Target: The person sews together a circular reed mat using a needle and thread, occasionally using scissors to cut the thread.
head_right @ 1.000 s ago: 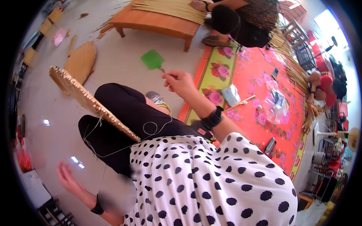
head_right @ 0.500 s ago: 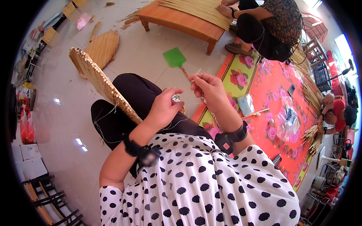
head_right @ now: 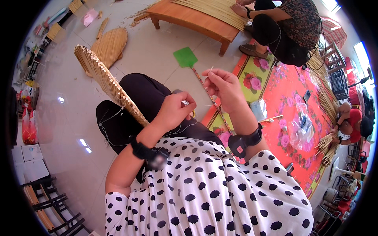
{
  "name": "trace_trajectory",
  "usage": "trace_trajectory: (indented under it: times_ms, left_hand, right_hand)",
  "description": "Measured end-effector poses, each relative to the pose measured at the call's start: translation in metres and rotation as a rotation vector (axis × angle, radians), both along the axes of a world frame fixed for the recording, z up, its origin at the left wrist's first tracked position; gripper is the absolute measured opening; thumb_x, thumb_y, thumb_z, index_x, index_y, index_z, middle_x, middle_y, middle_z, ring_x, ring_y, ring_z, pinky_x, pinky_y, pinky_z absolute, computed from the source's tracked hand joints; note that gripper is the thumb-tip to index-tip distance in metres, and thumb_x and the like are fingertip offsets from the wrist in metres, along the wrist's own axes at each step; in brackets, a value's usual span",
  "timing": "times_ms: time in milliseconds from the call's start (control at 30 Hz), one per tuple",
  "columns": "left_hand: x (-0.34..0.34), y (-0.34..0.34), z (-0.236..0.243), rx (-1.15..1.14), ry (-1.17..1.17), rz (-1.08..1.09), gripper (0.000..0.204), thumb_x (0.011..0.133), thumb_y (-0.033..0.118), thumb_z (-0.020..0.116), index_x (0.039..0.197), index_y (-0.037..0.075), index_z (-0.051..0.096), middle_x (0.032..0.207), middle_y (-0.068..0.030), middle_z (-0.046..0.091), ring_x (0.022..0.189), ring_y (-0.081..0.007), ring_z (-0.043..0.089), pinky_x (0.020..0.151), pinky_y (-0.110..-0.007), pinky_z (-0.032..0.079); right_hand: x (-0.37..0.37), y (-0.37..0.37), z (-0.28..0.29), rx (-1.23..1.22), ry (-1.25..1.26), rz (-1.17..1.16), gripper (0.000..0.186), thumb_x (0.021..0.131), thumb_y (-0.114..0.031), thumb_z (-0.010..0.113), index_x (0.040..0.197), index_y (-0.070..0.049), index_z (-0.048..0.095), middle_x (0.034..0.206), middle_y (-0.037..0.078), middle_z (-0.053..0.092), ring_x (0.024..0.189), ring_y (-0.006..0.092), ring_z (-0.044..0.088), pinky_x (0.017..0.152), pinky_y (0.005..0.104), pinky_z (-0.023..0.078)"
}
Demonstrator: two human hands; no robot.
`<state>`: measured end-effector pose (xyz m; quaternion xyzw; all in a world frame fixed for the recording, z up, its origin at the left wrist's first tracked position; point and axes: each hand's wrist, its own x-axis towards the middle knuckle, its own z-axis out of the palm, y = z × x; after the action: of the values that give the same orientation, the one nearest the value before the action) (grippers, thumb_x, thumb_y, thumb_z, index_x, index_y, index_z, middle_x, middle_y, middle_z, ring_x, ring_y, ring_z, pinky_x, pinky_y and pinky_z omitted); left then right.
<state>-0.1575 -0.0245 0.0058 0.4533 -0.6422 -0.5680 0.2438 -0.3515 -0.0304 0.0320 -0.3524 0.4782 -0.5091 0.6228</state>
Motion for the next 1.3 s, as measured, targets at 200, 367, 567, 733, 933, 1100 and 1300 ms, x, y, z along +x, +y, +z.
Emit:
trace_trajectory:
  times_ms: [200, 367, 567, 733, 933, 1100, 1300]
  left_hand:
    - [0.055, 0.022, 0.06, 0.218, 0.27, -0.091, 0.007, 0.088, 0.005, 0.058, 0.085, -0.001, 0.055, 0.084, -0.009, 0.065, 0.059, -0.0087, 0.059, 0.053, -0.021, 0.047]
    - [0.123, 0.042, 0.123, 0.243, 0.355, 0.077, 0.004, 0.088, 0.0, 0.052, 0.085, 0.001, 0.052, 0.075, -0.0089, 0.063, 0.055, -0.0089, 0.057, 0.052, -0.019, 0.047]
    - [0.172, 0.068, 0.168, 0.102, 0.243, 0.246, 0.004, 0.087, 0.003, 0.054, 0.084, 0.002, 0.052, 0.068, -0.0028, 0.057, 0.055, -0.0064, 0.053, 0.047, -0.018, 0.04]
    - [0.167, 0.072, 0.189, 0.035, 0.089, 0.248, 0.003, 0.087, 0.004, 0.058, 0.085, 0.003, 0.055, 0.065, 0.0028, 0.053, 0.054, -0.0024, 0.048, 0.046, -0.017, 0.036]
    - [0.163, 0.069, 0.199, -0.029, 0.064, 0.237, 0.004, 0.086, 0.004, 0.061, 0.085, 0.001, 0.058, 0.065, 0.0026, 0.055, 0.053, -0.0019, 0.047, 0.046, -0.017, 0.036]
    - [0.181, 0.076, 0.186, -0.029, 0.04, 0.29, 0.003, 0.083, 0.0, 0.061, 0.083, 0.001, 0.059, 0.066, 0.0014, 0.056, 0.052, -0.0027, 0.048, 0.047, -0.017, 0.037]
    - [0.194, 0.079, 0.118, -0.106, -0.105, 0.25, 0.009, 0.081, -0.002, 0.062, 0.09, -0.002, 0.061, 0.089, -0.0041, 0.061, 0.059, -0.0059, 0.056, 0.052, -0.019, 0.044]
  right_hand:
    - [-0.035, -0.033, -0.021, -0.116, 0.441, -0.078, 0.026, 0.09, -0.022, 0.062, 0.108, -0.003, 0.065, 0.088, 0.008, 0.064, 0.069, 0.0147, 0.059, 0.064, 0.0264, 0.048]
    - [-0.051, -0.057, -0.052, -0.508, 1.646, -0.489, 0.066, 0.077, -0.019, 0.073, 0.135, -0.008, 0.043, 0.14, 0.024, 0.039, 0.132, 0.0381, 0.034, 0.106, 0.0451, 0.033]
    - [-0.025, -0.07, 0.002, -0.5, 0.621, -0.585, 0.044, 0.086, -0.007, 0.061, 0.128, -0.004, 0.051, 0.127, 0.01, 0.054, 0.086, 0.0099, 0.057, 0.076, 0.0246, 0.047]
    - [0.09, -0.018, 0.074, -0.431, -0.106, 0.414, 0.041, 0.089, -0.001, 0.055, 0.129, 0.001, 0.048, 0.123, 0.008, 0.056, 0.084, 0.0094, 0.057, 0.078, 0.0243, 0.046]
    - [0.155, 0.014, 0.09, -0.316, -0.22, 0.85, 0.031, 0.092, -0.003, 0.057, 0.122, 0.0, 0.052, 0.102, 0.005, 0.062, 0.085, 0.0084, 0.058, 0.077, 0.0224, 0.047]
    - [0.141, 0.01, 0.077, -0.363, 0.003, 0.803, 0.008, 0.091, -0.004, 0.062, 0.094, 0.003, 0.065, 0.081, -0.001, 0.061, 0.07, 0.0047, 0.056, 0.062, 0.0198, 0.046]
    - [0.137, 0.012, 0.051, -0.749, 0.563, 0.584, 0.006, 0.081, 0.001, 0.068, 0.086, 0.001, 0.066, 0.077, 0.005, 0.061, 0.061, 0.0112, 0.059, 0.058, 0.0229, 0.047]
